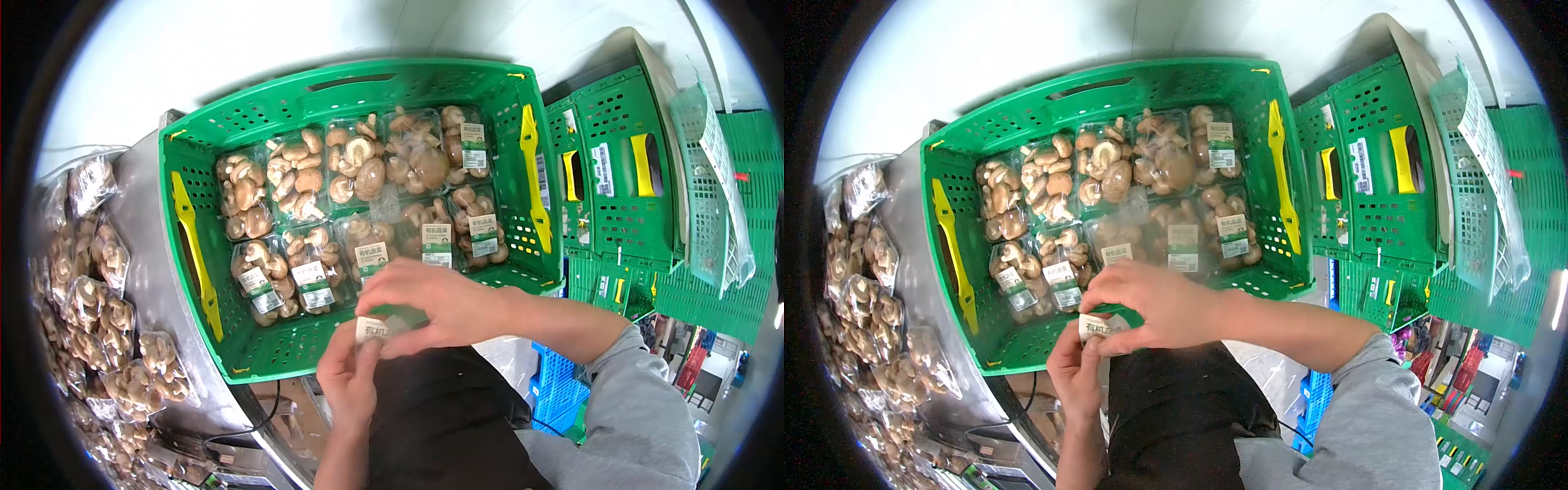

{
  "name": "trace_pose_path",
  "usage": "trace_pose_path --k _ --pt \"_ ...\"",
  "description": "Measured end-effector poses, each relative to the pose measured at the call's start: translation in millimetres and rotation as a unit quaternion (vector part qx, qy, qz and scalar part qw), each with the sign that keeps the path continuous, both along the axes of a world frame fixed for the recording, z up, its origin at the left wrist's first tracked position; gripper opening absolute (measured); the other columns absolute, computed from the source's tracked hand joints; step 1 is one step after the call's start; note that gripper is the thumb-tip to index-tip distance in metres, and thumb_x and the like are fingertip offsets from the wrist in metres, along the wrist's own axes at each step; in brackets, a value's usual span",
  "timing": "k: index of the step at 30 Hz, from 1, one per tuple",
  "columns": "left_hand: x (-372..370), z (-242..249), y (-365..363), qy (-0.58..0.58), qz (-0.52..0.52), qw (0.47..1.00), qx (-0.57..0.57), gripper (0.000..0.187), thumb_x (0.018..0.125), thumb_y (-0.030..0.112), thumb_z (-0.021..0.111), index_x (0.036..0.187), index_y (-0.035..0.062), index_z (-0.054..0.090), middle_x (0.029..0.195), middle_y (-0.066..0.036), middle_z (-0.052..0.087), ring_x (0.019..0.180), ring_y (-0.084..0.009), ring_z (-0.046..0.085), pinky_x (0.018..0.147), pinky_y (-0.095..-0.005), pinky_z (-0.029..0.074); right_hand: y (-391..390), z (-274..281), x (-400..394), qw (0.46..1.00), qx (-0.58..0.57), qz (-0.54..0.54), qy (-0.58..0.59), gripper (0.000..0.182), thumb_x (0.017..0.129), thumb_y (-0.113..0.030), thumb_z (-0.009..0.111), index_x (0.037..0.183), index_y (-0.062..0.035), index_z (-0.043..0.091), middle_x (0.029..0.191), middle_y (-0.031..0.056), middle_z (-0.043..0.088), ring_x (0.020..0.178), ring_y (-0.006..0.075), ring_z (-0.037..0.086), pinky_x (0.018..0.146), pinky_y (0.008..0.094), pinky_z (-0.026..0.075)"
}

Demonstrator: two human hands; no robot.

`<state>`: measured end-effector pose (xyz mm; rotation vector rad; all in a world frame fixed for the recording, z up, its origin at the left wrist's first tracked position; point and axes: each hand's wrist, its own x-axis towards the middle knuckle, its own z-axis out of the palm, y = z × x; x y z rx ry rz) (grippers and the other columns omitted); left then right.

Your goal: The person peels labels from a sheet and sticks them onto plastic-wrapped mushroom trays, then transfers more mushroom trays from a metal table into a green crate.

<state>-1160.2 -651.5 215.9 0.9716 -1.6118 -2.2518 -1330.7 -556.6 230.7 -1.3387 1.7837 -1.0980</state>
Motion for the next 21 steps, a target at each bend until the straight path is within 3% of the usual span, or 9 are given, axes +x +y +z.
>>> trace_pose_path --k 3,5,10,12,16,19,21 --pt "11 -1 -3 0.013 0.001 0.999 0.043 0.019 0.083 -0.006 0.057 0.101 -0.0032 0.063 0.101 -0.007 0.062 0.095 -0.0131 0.056 0.082 -0.0261 0.043 4 -5 0 0.994 0.015 0.040 -0.100 0.033 0.075 -0.027 0.071 0.099 -0.0061 0.062 0.085 0.0086 0.061 0.076 0.0263 0.061 0.067 0.0350 0.047" --pt "16 2 -2 -0.013 0.003 0.999 0.050 0.019 0.082 -0.006 0.059 0.100 -0.0032 0.064 0.100 -0.008 0.062 0.095 -0.0129 0.056 0.082 -0.0257 0.043 6 4 0 0.978 0.148 0.039 -0.144 0.033 0.075 -0.028 0.072 0.097 -0.0055 0.064 0.082 0.0096 0.062 0.072 0.0263 0.060 0.064 0.0345 0.047" --pt "15 3 6 -0.033 0.025 0.998 0.054 0.018 0.081 -0.006 0.060 0.097 -0.0028 0.066 0.099 -0.008 0.063 0.092 -0.0121 0.057 0.080 -0.0243 0.044 9 8 3 0.973 0.188 0.027 -0.130 0.034 0.075 -0.031 0.071 0.095 -0.0047 0.065 0.080 0.0115 0.063 0.068 0.0264 0.060 0.061 0.0346 0.047" --pt "10 2 7 -0.001 0.028 0.999 -0.043 0.018 0.080 -0.006 0.060 0.097 -0.0019 0.066 0.096 -0.007 0.064 0.087 -0.0116 0.058 0.079 -0.0234 0.044 11 9 4 0.974 0.188 0.028 -0.124 0.035 0.075 -0.032 0.071 0.094 -0.0046 0.065 0.079 0.0119 0.063 0.068 0.0266 0.060 0.061 0.0348 0.047" --pt "19 -5 6 -0.018 0.008 1.000 0.009 0.018 0.080 -0.007 0.060 0.096 -0.0017 0.066 0.096 -0.008 0.064 0.085 -0.0130 0.059 0.078 -0.0235 0.044 13 13 3 0.969 0.214 0.030 -0.117 0.033 0.075 -0.033 0.070 0.092 -0.0045 0.064 0.074 0.0130 0.062 0.065 0.0275 0.060 0.060 0.0358 0.047" --pt "20 -6 9 -0.038 -0.018 0.998 -0.036 0.016 0.079 -0.007 0.061 0.094 -0.0021 0.065 0.093 -0.008 0.064 0.084 -0.0127 0.059 0.076 -0.0237 0.044 18 10 6 0.970 0.212 0.024 -0.114 0.033 0.075 -0.032 0.071 0.090 -0.0040 0.064 0.071 0.0128 0.062 0.062 0.0266 0.060 0.059 0.0350 0.047" --pt "19 -6 13 -0.037 -0.023 0.991 -0.127 0.006 0.084 -0.001 0.061 0.090 -0.0024 0.062 0.090 -0.003 0.062 0.081 -0.0087 0.055 0.074 -0.0215 0.043 19 9 7 0.971 0.211 0.017 -0.107 0.033 0.074 -0.032 0.072 0.089 -0.0036 0.064 0.070 0.0122 0.062 0.060 0.0251 0.060 0.058 0.0339 0.047"
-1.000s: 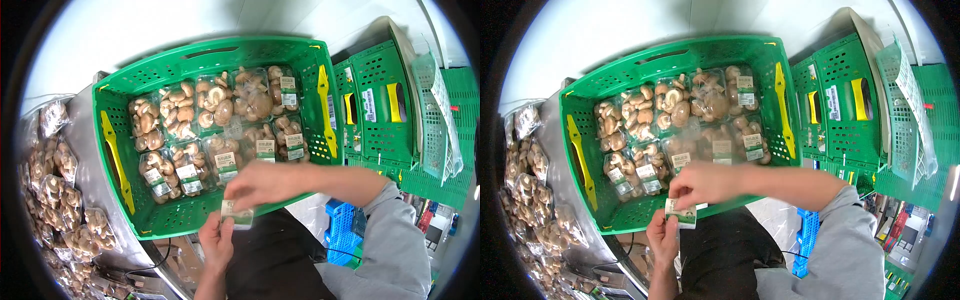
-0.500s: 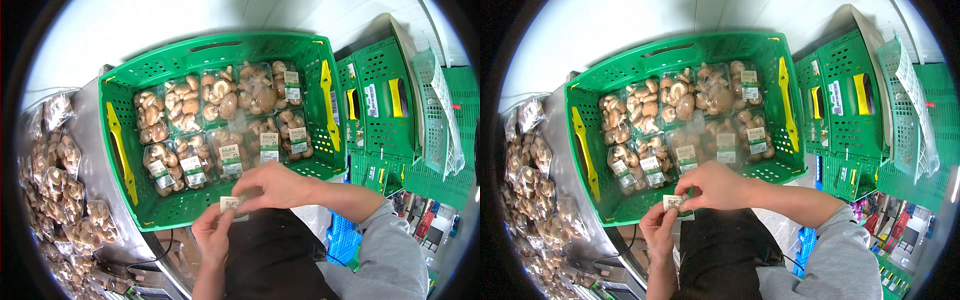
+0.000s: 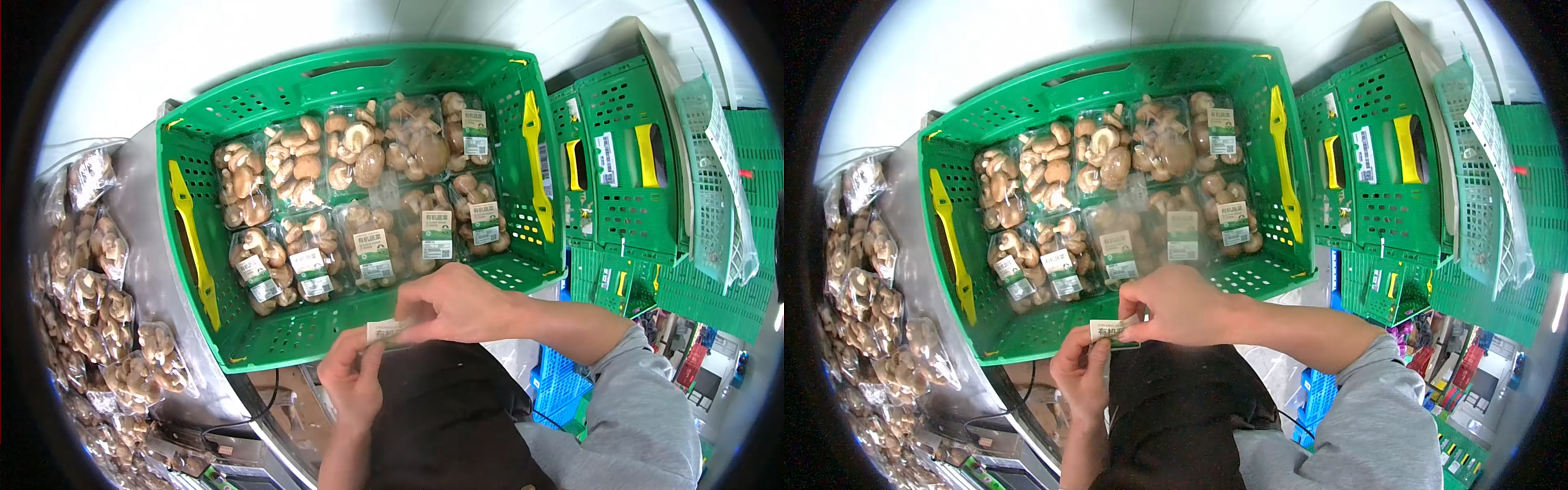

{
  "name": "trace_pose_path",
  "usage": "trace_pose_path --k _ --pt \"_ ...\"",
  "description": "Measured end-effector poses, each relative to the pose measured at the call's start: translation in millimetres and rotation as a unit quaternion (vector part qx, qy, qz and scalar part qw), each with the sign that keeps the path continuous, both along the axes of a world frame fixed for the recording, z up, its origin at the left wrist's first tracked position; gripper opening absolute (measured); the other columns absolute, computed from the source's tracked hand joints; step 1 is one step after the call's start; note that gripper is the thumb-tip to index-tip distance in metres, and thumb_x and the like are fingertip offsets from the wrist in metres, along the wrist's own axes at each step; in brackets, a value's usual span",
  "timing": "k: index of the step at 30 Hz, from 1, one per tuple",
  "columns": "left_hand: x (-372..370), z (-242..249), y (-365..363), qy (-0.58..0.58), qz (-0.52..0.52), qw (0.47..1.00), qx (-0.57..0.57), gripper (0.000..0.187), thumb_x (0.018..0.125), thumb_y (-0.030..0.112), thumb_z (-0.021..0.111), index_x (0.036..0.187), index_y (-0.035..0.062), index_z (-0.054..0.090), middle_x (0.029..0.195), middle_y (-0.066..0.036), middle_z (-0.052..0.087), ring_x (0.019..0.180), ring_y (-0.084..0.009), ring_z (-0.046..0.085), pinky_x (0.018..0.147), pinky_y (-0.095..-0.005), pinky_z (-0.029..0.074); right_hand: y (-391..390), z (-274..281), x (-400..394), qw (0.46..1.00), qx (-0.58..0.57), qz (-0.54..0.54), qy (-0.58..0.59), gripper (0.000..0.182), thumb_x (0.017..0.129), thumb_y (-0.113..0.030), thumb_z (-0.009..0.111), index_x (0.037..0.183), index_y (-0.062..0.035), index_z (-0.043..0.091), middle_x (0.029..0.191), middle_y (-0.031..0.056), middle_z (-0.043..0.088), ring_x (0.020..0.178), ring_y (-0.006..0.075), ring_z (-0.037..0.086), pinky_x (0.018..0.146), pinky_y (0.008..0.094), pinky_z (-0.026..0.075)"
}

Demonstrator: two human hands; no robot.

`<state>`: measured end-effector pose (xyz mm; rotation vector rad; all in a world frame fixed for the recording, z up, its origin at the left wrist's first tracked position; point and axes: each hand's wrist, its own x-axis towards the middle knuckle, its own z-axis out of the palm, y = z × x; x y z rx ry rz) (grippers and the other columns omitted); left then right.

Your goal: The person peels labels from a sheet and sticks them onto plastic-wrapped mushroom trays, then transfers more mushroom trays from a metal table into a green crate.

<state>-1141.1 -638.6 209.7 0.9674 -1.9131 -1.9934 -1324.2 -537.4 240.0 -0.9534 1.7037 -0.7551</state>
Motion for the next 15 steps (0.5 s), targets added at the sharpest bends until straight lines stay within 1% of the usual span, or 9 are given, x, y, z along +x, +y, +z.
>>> trace_pose_path --k 4,6,8,9,11,12,13,14,15 --pt "0 -2 2 -0.017 0.014 1.000 0.011 0.003 0.084 0.000 0.061 0.086 -0.0021 0.061 0.083 -0.001 0.060 0.077 -0.0071 0.052 0.070 -0.0202 0.041 3 3 2 0.998 0.034 -0.042 -0.024 0.032 0.073 -0.031 0.074 0.085 -0.0029 0.063 0.067 0.0093 0.062 0.058 0.0188 0.059 0.058 0.0300 0.047" --pt "5 -8 0 -0.007 0.069 0.996 0.061 0.002 0.079 -0.002 0.063 0.080 -0.0012 0.062 0.073 -0.001 0.061 0.067 -0.0059 0.052 0.062 -0.0203 0.043 4 0 6 0.997 0.028 -0.062 -0.024 0.031 0.073 -0.030 0.074 0.083 -0.0029 0.063 0.067 0.0082 0.062 0.059 0.0169 0.059 0.057 0.0292 0.047" --pt "10 -13 -2 -0.014 0.058 0.997 0.048 0.004 0.080 -0.001 0.064 0.078 -0.0007 0.061 0.073 0.000 0.061 0.066 -0.0048 0.050 0.060 -0.0202 0.042 5 -4 9 0.994 -0.047 -0.095 0.029 0.028 0.074 -0.027 0.074 0.081 -0.0031 0.062 0.066 0.0078 0.062 0.059 0.0159 0.059 0.058 0.0288 0.047" --pt "11 -14 -3 -0.021 0.046 0.998 0.034 0.006 0.080 0.001 0.065 0.076 -0.0003 0.060 0.072 0.000 0.060 0.065 -0.0038 0.048 0.058 -0.0201 0.042 5 -3 7 0.994 -0.047 -0.095 0.030 0.028 0.074 -0.027 0.074 0.081 -0.0031 0.062 0.066 0.0078 0.062 0.059 0.0159 0.059 0.058 0.0288 0.047" --pt "7 -5 -1 -0.043 0.029 0.998 0.046 0.006 0.081 0.002 0.065 0.077 -0.0004 0.060 0.073 0.000 0.061 0.066 -0.0037 0.049 0.060 -0.0201 0.042 4 -1 1 0.996 -0.023 -0.086 0.002 0.028 0.074 -0.031 0.071 0.081 -0.0052 0.060 0.073 0.0102 0.062 0.063 0.0235 0.060 0.059 0.0330 0.046" --pt "2 1 3 -0.066 0.012 0.996 0.057 0.007 0.081 0.004 0.065 0.079 -0.0005 0.061 0.074 0.000 0.062 0.068 -0.0035 0.050 0.061 -0.0201 0.043 3 -3 -6 0.996 -0.023 -0.087 0.005 0.028 0.074 -0.031 0.071 0.081 -0.0052 0.060 0.073 0.0102 0.062 0.063 0.0235 0.060 0.059 0.0330 0.046" --pt "-7 5 13 -0.061 0.035 0.992 0.103 0.004 0.082 0.003 0.063 0.083 0.0002 0.060 0.073 0.003 0.059 0.068 -0.0030 0.049 0.062 -0.0191 0.042 2 -7 -17 0.993 -0.034 -0.103 0.037 0.025 0.074 -0.026 0.072 0.079 -0.0043 0.061 0.070 0.0069 0.062 0.062 0.0160 0.058 0.058 0.0296 0.046" --pt "-7 5 16 -0.061 0.035 0.992 0.104 0.004 0.082 0.003 0.063 0.083 0.0002 0.060 0.073 0.003 0.059 0.068 -0.0030 0.049 0.062 -0.0191 0.042 0 -12 -30 0.990 -0.043 -0.117 0.066 0.021 0.074 -0.021 0.074 0.078 -0.0035 0.062 0.067 0.0036 0.062 0.060 0.0084 0.056 0.056 0.0263 0.046" --pt "-6 4 17 -0.078 -0.005 0.993 0.088 0.006 0.082 0.002 0.062 0.087 -0.0010 0.061 0.077 0.002 0.061 0.070 -0.0035 0.051 0.064 -0.0194 0.043 -1 -20 -49 0.988 -0.040 -0.146 0.029 0.020 0.074 -0.019 0.074 0.077 -0.0039 0.062 0.067 0.0022 0.062 0.060 0.0074 0.055 0.056 0.0258 0.046"
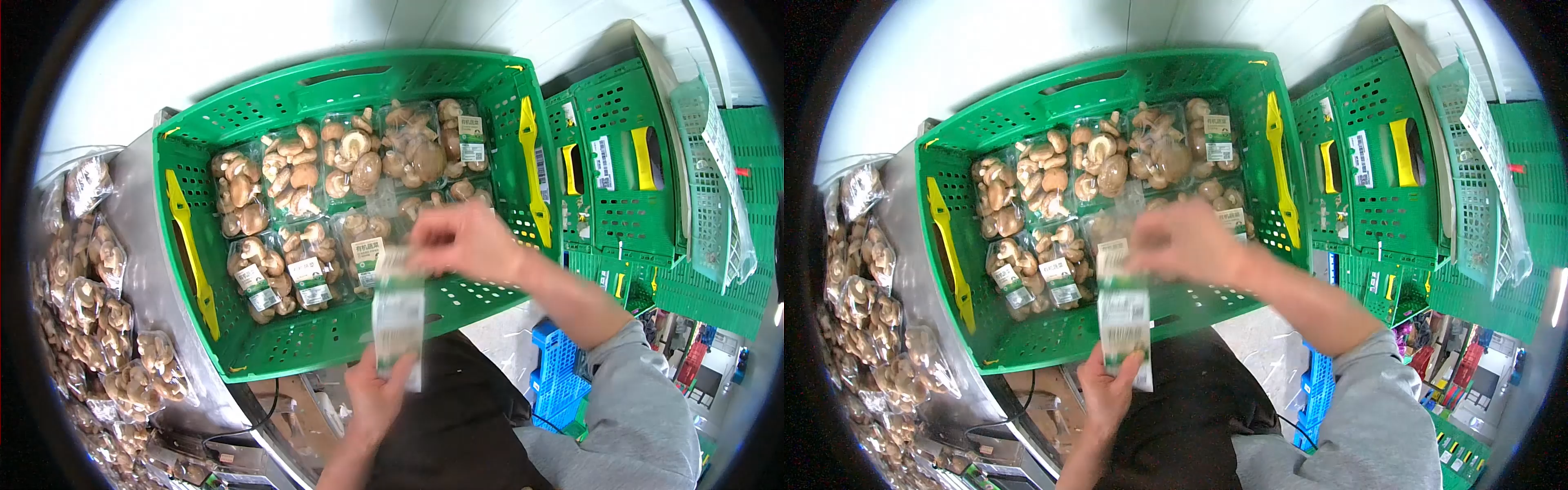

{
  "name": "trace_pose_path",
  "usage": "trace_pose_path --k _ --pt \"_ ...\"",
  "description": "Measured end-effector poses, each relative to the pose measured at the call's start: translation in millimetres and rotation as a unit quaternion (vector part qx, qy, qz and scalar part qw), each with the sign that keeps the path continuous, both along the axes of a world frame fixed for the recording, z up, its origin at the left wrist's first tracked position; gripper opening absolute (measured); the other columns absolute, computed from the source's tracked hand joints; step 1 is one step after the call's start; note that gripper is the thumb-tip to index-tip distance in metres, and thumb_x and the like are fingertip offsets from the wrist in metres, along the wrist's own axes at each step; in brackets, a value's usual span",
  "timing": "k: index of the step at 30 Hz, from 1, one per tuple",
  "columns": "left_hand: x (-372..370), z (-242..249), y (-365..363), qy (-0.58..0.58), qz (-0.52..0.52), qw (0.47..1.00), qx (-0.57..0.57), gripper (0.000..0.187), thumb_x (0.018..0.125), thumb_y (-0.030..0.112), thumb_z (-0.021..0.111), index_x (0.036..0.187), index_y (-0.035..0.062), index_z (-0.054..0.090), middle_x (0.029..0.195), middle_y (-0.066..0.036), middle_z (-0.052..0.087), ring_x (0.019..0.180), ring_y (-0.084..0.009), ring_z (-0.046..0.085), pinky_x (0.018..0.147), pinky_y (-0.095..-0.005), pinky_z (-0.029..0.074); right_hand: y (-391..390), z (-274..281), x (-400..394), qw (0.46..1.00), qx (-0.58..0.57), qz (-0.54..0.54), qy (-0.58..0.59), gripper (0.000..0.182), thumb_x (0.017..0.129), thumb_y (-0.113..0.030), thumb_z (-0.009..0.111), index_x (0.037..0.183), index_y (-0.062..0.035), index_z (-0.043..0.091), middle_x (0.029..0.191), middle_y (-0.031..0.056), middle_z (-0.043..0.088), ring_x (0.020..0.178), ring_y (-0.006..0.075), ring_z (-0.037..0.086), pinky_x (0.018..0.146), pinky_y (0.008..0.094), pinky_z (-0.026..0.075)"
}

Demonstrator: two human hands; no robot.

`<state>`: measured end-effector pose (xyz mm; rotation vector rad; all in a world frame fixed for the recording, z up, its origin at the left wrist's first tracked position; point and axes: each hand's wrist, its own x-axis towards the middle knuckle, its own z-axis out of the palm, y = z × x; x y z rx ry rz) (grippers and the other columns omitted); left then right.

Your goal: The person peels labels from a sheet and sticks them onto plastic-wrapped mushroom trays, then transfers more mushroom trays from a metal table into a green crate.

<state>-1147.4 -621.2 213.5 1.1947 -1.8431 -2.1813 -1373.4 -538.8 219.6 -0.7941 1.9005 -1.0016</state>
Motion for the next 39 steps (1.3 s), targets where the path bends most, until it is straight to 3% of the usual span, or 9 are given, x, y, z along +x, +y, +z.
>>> trace_pose_path --k 8,10,13,21,23,27,31,33,39 --pt "7 -6 -17 0.004 0.023 0.999 0.042 0.018 0.082 0.003 0.062 0.098 -0.0025 0.064 0.085 -0.003 0.066 0.076 -0.0065 0.057 0.069 -0.0223 0.047 -42 -91 -146 0.984 0.102 0.040 0.139 0.017 0.074 -0.017 0.072 0.075 -0.0045 0.059 0.063 0.0039 0.061 0.061 0.0157 0.061 0.057 0.0278 0.046" --pt "7 -3 -19 0.004 0.036 0.998 0.042 0.017 0.081 0.002 0.062 0.098 -0.0027 0.064 0.085 -0.002 0.066 0.076 -0.0065 0.057 0.070 -0.0219 0.046 -45 -114 -148 0.878 0.209 0.112 0.415 0.025 0.073 -0.021 0.072 0.087 -0.0057 0.059 0.078 0.0080 0.062 0.079 0.0256 0.063 0.065 0.0340 0.048" --pt "7 -1 -21 0.019 0.092 0.994 0.052 0.017 0.081 0.001 0.061 0.097 -0.0037 0.064 0.086 -0.003 0.065 0.078 -0.0069 0.056 0.071 -0.0218 0.045 -36 -108 -117 0.848 0.096 0.002 0.521 0.041 0.071 -0.025 0.073 0.104 -0.0087 0.057 0.097 0.0095 0.057 0.095 0.0297 0.058 0.074 0.0400 0.048" --pt "13 4 -30 0.062 0.083 0.995 0.000 0.017 0.081 0.000 0.061 0.098 -0.0039 0.064 0.086 -0.003 0.066 0.076 -0.0071 0.056 0.070 -0.0224 0.046 -29 -107 -75 0.835 0.181 0.060 0.515 0.060 0.071 -0.031 0.073 0.122 -0.0070 0.049 0.108 0.0131 0.050 0.101 0.0322 0.053 0.085 0.0425 0.045" --pt "16 4 -31 0.071 0.070 0.995 -0.010 0.017 0.081 0.000 0.061 0.098 -0.0036 0.064 0.084 -0.003 0.066 0.075 -0.0071 0.056 0.070 -0.0223 0.046 -34 -70 -40 0.904 0.009 0.037 0.427 0.061 0.074 -0.030 0.072 0.123 -0.0029 0.049 0.110 0.0146 0.052 0.104 0.0324 0.052 0.086 0.0417 0.044" --pt "28 0 -38 0.068 0.009 0.998 -0.011 0.018 0.081 0.000 0.061 0.098 -0.0032 0.063 0.087 -0.005 0.065 0.081 -0.0092 0.057 0.073 -0.0238 0.046 -35 10 27 0.972 -0.072 0.096 -0.200 0.037 0.081 -0.028 0.064 0.108 -0.0029 0.061 0.102 0.0167 0.062 0.097 0.0300 0.060 0.082 0.0355 0.047" --pt "14 6 -51 0.115 -0.043 0.991 -0.059 0.017 0.081 0.000 0.061 0.097 -0.0027 0.063 0.094 -0.007 0.063 0.091 -0.0114 0.057 0.077 -0.0261 0.045 -37 21 41 0.979 -0.139 0.150 -0.011 0.028 0.082 -0.018 0.066 0.108 -0.0088 0.062 0.087 0.0103 0.063 0.078 0.0228 0.062 0.068 0.0309 0.048" --pt "-8 23 -48 0.152 0.105 0.977 -0.106 0.014 0.081 -0.001 0.059 0.095 -0.0021 0.063 0.101 -0.009 0.060 0.096 -0.0134 0.055 0.079 -0.0283 0.044 -42 24 53 0.963 -0.216 0.147 0.073 0.024 0.082 -0.016 0.066 0.105 -0.0113 0.063 0.080 0.0076 0.062 0.071 0.0246 0.062 0.060 0.0326 0.048" --pt "4 -3 -49 0.074 0.145 0.987 0.002 0.005 0.083 -0.003 0.059 0.083 -0.0006 0.064 0.069 0.005 0.058 0.064 -0.0019 0.047 0.060 -0.0189 0.038 -46 21 58 0.986 -0.079 0.092 0.116 0.018 0.079 -0.020 0.068 0.096 -0.0125 0.065 0.072 0.0068 0.064 0.061 0.0238 0.062 0.057 0.0308 0.050"
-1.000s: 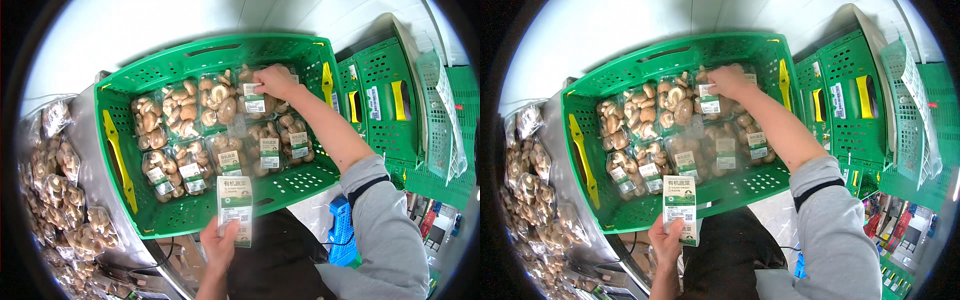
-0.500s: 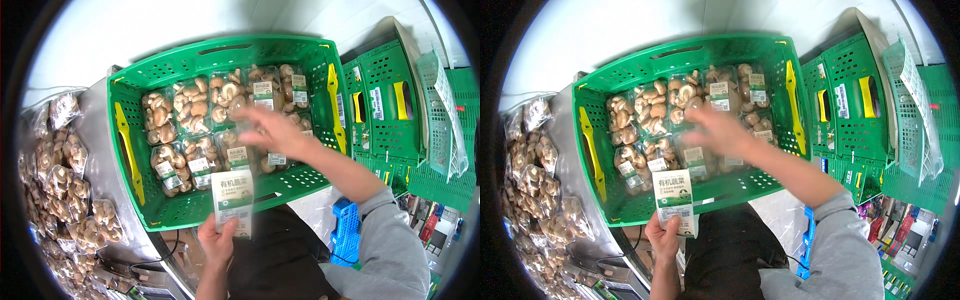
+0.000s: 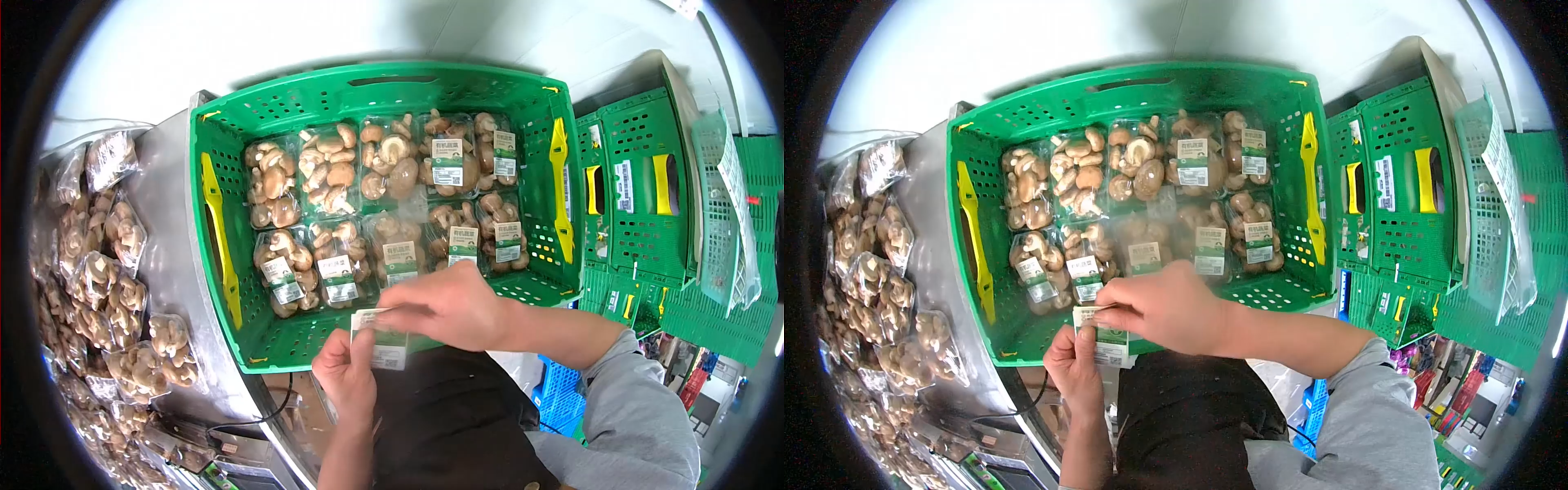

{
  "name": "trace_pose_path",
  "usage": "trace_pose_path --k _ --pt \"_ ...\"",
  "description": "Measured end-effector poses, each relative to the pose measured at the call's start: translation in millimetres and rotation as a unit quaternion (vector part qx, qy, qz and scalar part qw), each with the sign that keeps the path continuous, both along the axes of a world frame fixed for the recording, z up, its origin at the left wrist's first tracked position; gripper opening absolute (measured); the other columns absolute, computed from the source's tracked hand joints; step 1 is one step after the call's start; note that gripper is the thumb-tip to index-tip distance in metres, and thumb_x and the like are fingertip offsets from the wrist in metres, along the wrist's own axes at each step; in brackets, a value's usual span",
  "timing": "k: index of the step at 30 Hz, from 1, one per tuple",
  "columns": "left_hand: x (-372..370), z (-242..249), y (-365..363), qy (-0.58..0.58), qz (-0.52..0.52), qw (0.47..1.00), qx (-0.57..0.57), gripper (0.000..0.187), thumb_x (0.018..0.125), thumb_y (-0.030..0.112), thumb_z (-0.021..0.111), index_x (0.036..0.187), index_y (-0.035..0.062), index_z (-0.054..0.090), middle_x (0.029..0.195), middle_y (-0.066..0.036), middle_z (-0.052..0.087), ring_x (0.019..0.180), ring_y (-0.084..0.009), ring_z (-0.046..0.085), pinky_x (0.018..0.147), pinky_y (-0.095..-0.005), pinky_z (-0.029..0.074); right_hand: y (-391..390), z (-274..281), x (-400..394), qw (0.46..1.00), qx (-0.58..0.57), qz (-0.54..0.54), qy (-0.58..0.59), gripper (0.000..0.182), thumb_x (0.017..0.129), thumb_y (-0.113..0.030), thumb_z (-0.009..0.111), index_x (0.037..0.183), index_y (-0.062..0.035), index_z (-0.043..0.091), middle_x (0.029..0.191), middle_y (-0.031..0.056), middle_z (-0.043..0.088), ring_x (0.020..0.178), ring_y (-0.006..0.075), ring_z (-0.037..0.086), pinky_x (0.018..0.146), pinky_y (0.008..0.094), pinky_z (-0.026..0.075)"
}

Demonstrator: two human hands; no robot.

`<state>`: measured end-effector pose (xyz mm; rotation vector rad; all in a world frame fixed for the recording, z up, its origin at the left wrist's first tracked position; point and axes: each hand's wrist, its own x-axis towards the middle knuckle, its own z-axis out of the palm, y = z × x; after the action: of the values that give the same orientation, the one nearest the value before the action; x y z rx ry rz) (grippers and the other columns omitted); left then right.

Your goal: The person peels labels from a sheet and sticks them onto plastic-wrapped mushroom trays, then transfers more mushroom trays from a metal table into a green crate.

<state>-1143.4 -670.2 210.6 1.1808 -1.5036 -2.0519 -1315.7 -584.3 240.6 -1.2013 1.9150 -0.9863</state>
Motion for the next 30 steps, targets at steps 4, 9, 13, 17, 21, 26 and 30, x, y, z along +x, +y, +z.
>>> trace_pose_path --k 4,9,13,17,21,26,30 --pt "9 -2 4 -0.048 -0.036 0.998 0.009 0.008 0.085 0.004 0.061 0.087 -0.0026 0.065 0.074 0.001 0.062 0.068 -0.0034 0.051 0.063 -0.0201 0.042 -27 -44 -61 0.994 0.005 -0.103 0.017 0.020 0.079 -0.026 0.067 0.090 -0.0092 0.066 0.073 0.0095 0.065 0.063 0.0227 0.062 0.058 0.0321 0.049" --pt "12 3 3 -0.079 -0.033 0.996 0.014 0.012 0.083 0.002 0.062 0.093 -0.0033 0.066 0.081 -0.003 0.067 0.074 -0.0049 0.055 0.069 -0.0215 0.045 -72 -135 -143 0.967 0.098 -0.060 0.229 0.030 0.080 -0.030 0.066 0.098 -0.0075 0.060 0.083 0.0102 0.065 0.074 0.0286 0.063 0.066 0.0398 0.049" --pt "18 5 0 -0.013 0.014 1.000 0.005 0.013 0.080 -0.001 0.064 0.092 -0.0025 0.066 0.081 -0.003 0.067 0.073 -0.0055 0.057 0.068 -0.0219 0.046 -63 -137 -127 0.914 0.109 -0.069 0.385 0.050 0.083 -0.034 0.063 0.122 -0.0069 0.047 0.107 0.0144 0.059 0.092 0.0319 0.060 0.078 0.0415 0.048" --pt "27 0 -2 0.000 -0.026 0.999 -0.036 0.015 0.076 -0.003 0.066 0.090 -0.0024 0.066 0.080 -0.003 0.067 0.070 -0.0062 0.058 0.064 -0.0224 0.047 -42 -73 -64 0.999 -0.006 0.022 0.035 0.034 0.080 -0.033 0.065 0.099 -0.0047 0.058 0.087 0.0143 0.060 0.075 0.0310 0.059 0.065 0.0408 0.046" --pt "27 4 -9 0.010 -0.062 0.997 -0.044 0.019 0.075 -0.003 0.066 0.094 -0.0029 0.065 0.082 -0.004 0.067 0.073 -0.0068 0.058 0.067 -0.0224 0.047 -33 -3 -18 0.951 0.107 0.148 -0.248 0.027 0.085 -0.025 0.060 0.102 -0.0048 0.059 0.077 0.0137 0.060 0.071 0.0301 0.059 0.064 0.0372 0.046" --pt "23 13 -22 -0.014 0.021 1.000 -0.003 0.021 0.078 0.002 0.067 0.098 -0.0016 0.063 0.083 -0.001 0.063 0.073 -0.0045 0.052 0.066 -0.0211 0.043 -41 -1 9 0.988 -0.102 0.114 -0.031 0.021 0.080 -0.021 0.067 0.096 -0.0091 0.065 0.076 0.0062 0.063 0.064 0.0231 0.062 0.055 0.0317 0.048" --pt "28 -1 -28 0.048 0.055 0.997 -0.013 0.009 0.085 0.004 0.061 0.090 -0.0025 0.063 0.081 0.001 0.061 0.069 -0.0034 0.050 0.065 -0.0196 0.040 -57 -9 2 0.993 -0.101 0.050 0.024 0.014 0.074 -0.021 0.073 0.077 -0.0096 0.066 0.071 0.0037 0.062 0.057 0.0201 0.060 0.049 0.0285 0.045"
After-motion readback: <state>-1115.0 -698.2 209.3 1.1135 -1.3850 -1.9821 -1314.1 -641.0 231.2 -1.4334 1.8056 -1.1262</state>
